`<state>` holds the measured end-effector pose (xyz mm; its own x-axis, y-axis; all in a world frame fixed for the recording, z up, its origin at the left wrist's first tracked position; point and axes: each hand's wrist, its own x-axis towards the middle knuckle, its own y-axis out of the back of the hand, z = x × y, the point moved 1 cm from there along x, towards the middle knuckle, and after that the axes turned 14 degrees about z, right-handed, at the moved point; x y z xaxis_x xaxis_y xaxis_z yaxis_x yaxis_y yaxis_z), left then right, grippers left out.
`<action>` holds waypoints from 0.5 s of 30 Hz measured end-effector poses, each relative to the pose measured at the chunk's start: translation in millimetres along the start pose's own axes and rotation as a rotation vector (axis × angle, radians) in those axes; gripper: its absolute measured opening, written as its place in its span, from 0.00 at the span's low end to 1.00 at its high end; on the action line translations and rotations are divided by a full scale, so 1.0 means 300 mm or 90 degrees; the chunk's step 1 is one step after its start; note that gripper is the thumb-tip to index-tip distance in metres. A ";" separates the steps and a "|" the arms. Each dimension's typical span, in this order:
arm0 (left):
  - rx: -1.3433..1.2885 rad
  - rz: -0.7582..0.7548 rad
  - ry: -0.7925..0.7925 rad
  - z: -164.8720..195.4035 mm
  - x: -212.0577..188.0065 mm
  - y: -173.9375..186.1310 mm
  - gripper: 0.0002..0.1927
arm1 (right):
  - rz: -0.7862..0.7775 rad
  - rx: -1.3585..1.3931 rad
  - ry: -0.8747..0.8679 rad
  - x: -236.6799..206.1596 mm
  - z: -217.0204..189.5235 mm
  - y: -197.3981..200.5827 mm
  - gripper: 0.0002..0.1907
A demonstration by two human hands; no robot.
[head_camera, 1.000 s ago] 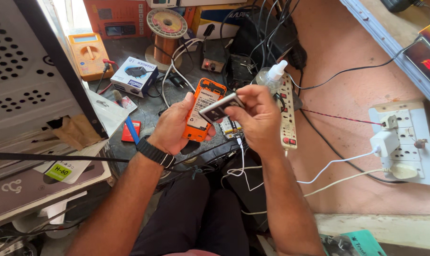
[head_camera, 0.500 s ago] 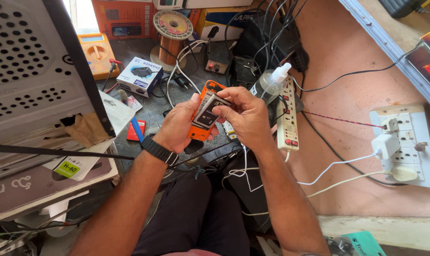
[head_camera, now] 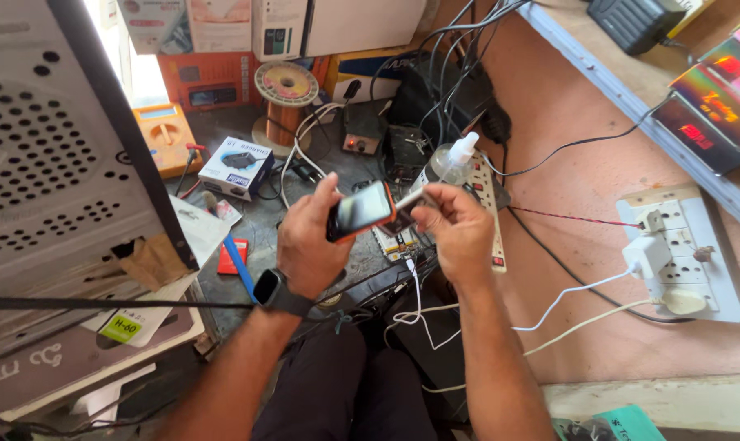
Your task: The person holds a small electronic component and manipulates it with their hands. They then pick up a mobile phone, insert a battery, and connect a charging cable to the device.
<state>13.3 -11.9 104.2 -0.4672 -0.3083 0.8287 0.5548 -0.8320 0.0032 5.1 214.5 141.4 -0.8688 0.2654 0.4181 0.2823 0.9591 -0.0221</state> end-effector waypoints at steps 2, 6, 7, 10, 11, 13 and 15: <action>0.053 0.006 -0.064 0.018 -0.002 0.002 0.38 | -0.023 0.006 0.013 -0.021 0.031 0.022 0.14; -0.017 0.025 0.008 -0.001 -0.010 -0.012 0.35 | -0.039 0.046 0.032 -0.035 0.055 0.035 0.12; -0.067 0.027 0.076 -0.016 -0.013 -0.018 0.33 | -0.033 0.053 0.024 -0.030 0.054 0.030 0.12; -0.490 -0.149 0.633 -0.078 -0.029 -0.039 0.27 | 0.014 0.321 -0.139 0.000 0.049 -0.005 0.14; -0.559 -0.168 0.675 -0.092 -0.031 -0.038 0.28 | -0.006 0.329 -0.152 0.011 0.047 -0.024 0.14; -0.698 -0.203 0.751 -0.111 -0.034 -0.030 0.33 | -0.049 0.348 -0.172 0.034 0.048 -0.064 0.13; -0.737 -0.240 0.775 -0.118 -0.036 -0.019 0.37 | -0.058 0.340 -0.239 0.052 0.061 -0.100 0.11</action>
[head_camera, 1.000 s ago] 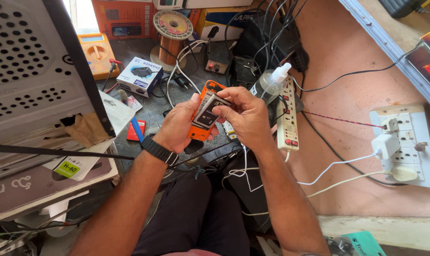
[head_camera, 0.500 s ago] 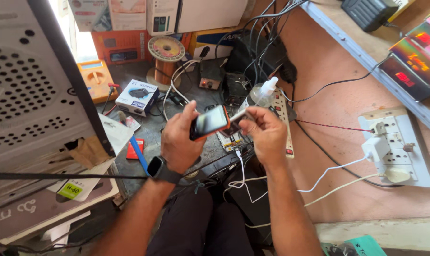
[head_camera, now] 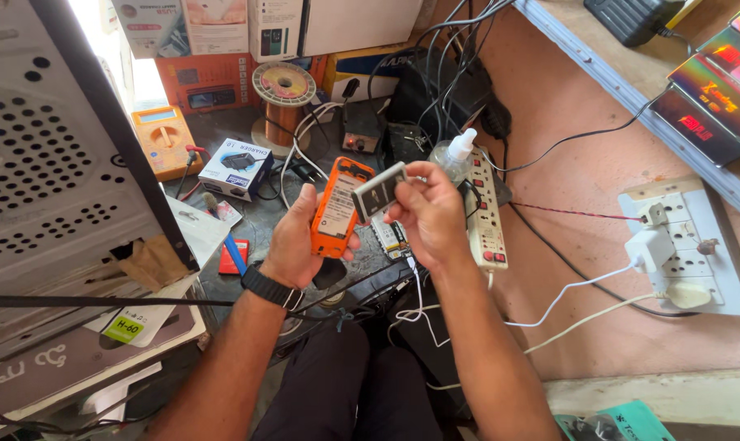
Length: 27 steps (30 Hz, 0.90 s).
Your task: The person holds a small electronic component and manipulates it with their hands. They then pick up a mobile phone, insert a battery, and connect a charging cable to the device.
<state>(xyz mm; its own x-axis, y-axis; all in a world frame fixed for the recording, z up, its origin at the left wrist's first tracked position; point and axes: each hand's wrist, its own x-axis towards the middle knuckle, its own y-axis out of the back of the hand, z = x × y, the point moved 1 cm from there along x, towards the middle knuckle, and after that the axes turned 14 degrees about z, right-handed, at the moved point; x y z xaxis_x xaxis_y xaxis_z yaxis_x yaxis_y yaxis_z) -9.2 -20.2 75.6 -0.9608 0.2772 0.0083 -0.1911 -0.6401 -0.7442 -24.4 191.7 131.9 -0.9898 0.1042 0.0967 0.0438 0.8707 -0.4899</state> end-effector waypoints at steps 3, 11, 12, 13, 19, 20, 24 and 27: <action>-0.034 -0.028 0.025 0.011 -0.007 -0.002 0.40 | -0.009 0.056 -0.134 0.029 0.033 -0.019 0.10; -0.040 -0.035 0.038 0.028 -0.004 -0.003 0.44 | 0.026 0.122 -0.260 0.015 0.056 -0.033 0.11; -0.045 -0.035 0.040 0.026 -0.004 -0.001 0.44 | 0.027 0.112 -0.246 0.008 0.056 -0.039 0.11; -0.051 -0.032 0.043 0.025 -0.007 0.003 0.44 | 0.029 0.100 -0.235 0.001 0.054 -0.047 0.12; -0.049 -0.060 0.050 0.016 -0.014 0.011 0.46 | -0.019 -0.135 0.082 -0.037 0.040 -0.094 0.09; -0.040 -0.056 0.046 0.015 -0.015 0.011 0.46 | -0.024 -0.164 0.095 -0.042 0.037 -0.099 0.09; -0.017 -0.048 0.037 0.015 -0.011 0.004 0.46 | -0.046 -0.276 0.140 -0.057 0.027 -0.116 0.08; -0.008 -0.050 0.024 0.015 -0.013 0.001 0.46 | -0.067 -0.348 0.169 -0.067 0.021 -0.126 0.09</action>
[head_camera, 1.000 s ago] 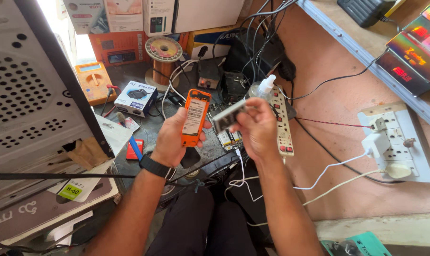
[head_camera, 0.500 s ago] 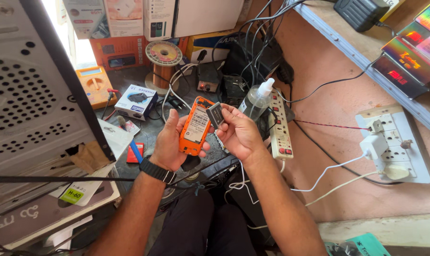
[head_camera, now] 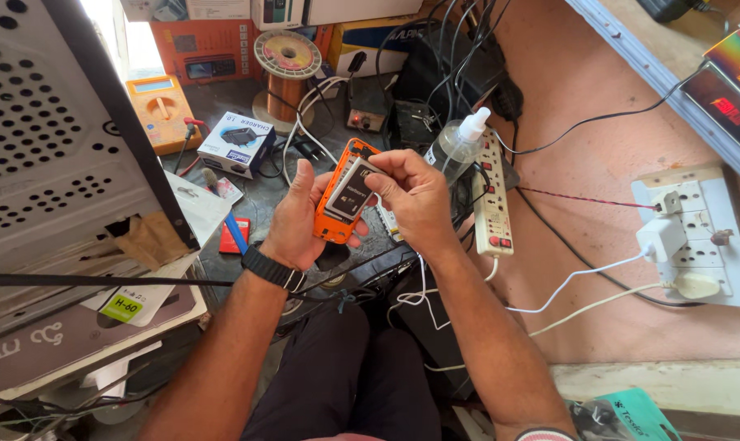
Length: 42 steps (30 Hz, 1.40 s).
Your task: The person holds a small electronic component and manipulates it with their hands. They then pick up a mobile phone, insert a battery, and connect a charging cable to the device.
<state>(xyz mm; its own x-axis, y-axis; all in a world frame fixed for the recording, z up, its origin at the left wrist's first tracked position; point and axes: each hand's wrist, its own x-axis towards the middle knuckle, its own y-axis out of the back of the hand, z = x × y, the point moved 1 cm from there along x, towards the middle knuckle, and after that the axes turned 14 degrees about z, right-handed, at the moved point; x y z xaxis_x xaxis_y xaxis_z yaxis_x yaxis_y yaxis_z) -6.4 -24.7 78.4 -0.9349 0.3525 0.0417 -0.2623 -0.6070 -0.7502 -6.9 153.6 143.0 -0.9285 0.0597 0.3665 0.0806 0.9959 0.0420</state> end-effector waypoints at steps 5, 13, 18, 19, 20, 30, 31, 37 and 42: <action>0.017 0.015 -0.022 -0.001 -0.002 -0.002 0.44 | -0.017 -0.024 0.025 -0.011 -0.016 -0.011 0.10; 0.070 0.085 -0.045 -0.003 -0.002 -0.012 0.35 | 0.018 -0.195 0.214 -0.019 -0.046 -0.017 0.13; 0.058 0.101 -0.046 -0.011 0.003 -0.014 0.30 | 0.019 -0.180 0.175 -0.026 -0.049 -0.030 0.13; 0.055 0.102 -0.049 -0.013 0.004 -0.013 0.30 | 0.015 -0.169 0.168 -0.027 -0.050 -0.032 0.13; 0.057 0.105 -0.046 -0.015 0.005 -0.011 0.30 | 0.017 -0.166 0.166 -0.029 -0.049 -0.033 0.13; -0.008 0.040 0.025 -0.015 0.016 0.014 0.39 | 0.023 -0.190 0.146 -0.022 -0.047 -0.031 0.13; -0.006 0.038 0.028 -0.014 0.018 0.015 0.39 | 0.022 -0.189 0.139 -0.018 -0.045 -0.032 0.13; -0.011 0.038 0.034 -0.010 0.023 0.027 0.39 | 0.014 -0.133 0.137 -0.009 -0.017 -0.041 0.10; -0.014 0.023 0.043 -0.012 0.026 0.036 0.39 | 0.028 -0.165 0.177 -0.016 -0.009 -0.040 0.08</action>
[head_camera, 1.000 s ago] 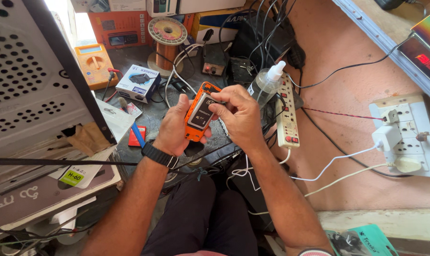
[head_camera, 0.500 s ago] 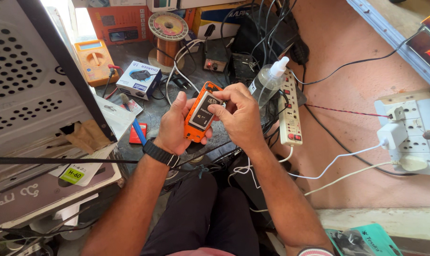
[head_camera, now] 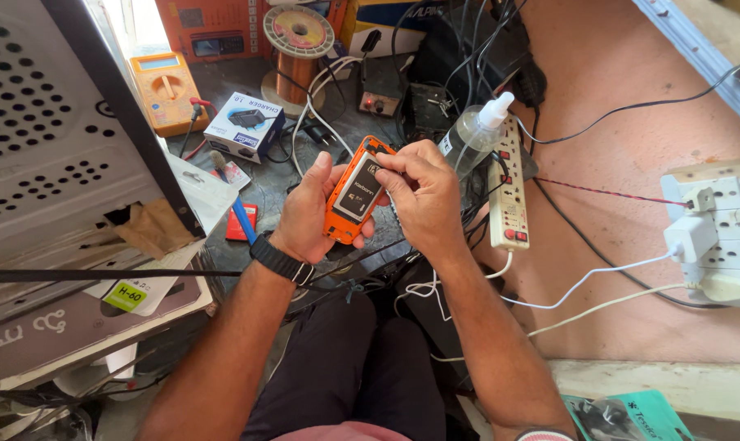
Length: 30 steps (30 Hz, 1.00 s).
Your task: The person holds a small electronic component and manipulates it with their hands. They then pick up a mobile phone, insert a battery, and connect a charging cable to the device.
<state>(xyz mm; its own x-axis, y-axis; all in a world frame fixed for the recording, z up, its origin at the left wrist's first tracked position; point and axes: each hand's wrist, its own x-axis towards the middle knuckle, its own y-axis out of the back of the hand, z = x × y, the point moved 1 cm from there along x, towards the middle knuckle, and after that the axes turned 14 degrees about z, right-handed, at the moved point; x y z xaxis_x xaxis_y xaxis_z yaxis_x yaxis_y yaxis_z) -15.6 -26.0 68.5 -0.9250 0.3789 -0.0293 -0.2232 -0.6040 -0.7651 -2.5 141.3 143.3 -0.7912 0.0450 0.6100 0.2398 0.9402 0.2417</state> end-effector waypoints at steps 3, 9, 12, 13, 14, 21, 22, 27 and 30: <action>-0.017 -0.032 -0.001 0.000 0.002 0.001 0.40 | 0.002 -0.031 0.020 -0.002 -0.007 0.009 0.08; -0.047 -0.049 0.030 0.000 0.009 0.007 0.40 | -0.014 -0.017 -0.009 0.007 -0.014 0.017 0.10; -0.055 -0.056 0.034 0.004 0.016 0.018 0.41 | -0.023 -0.041 -0.023 0.016 -0.017 0.010 0.12; -0.056 -0.062 0.033 0.006 0.020 0.023 0.42 | -0.025 -0.061 -0.015 0.018 -0.019 0.007 0.13; -0.052 -0.067 0.035 0.008 0.022 0.028 0.42 | -0.024 -0.063 -0.010 0.019 -0.022 0.005 0.13; -0.072 -0.090 0.043 0.015 0.032 0.059 0.41 | -0.015 -0.089 0.033 0.008 -0.026 -0.014 0.13; -0.073 -0.097 0.036 0.016 0.033 0.061 0.41 | -0.008 -0.108 0.038 0.006 -0.022 -0.018 0.13; -0.068 -0.074 0.028 0.025 0.028 0.054 0.36 | 0.007 -0.089 0.013 0.005 -0.009 -0.038 0.10; 0.027 -0.036 0.008 0.039 0.026 0.037 0.25 | 0.010 -0.123 0.041 0.025 -0.020 -0.033 0.11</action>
<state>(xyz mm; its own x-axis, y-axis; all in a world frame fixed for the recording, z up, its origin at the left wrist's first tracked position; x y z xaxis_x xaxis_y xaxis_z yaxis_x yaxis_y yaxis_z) -28.8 -37.9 67.3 -0.9066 0.4220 0.0047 -0.2878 -0.6100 -0.7383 -7.6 130.4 150.0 -0.7504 0.0324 0.6602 0.3609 0.8569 0.3681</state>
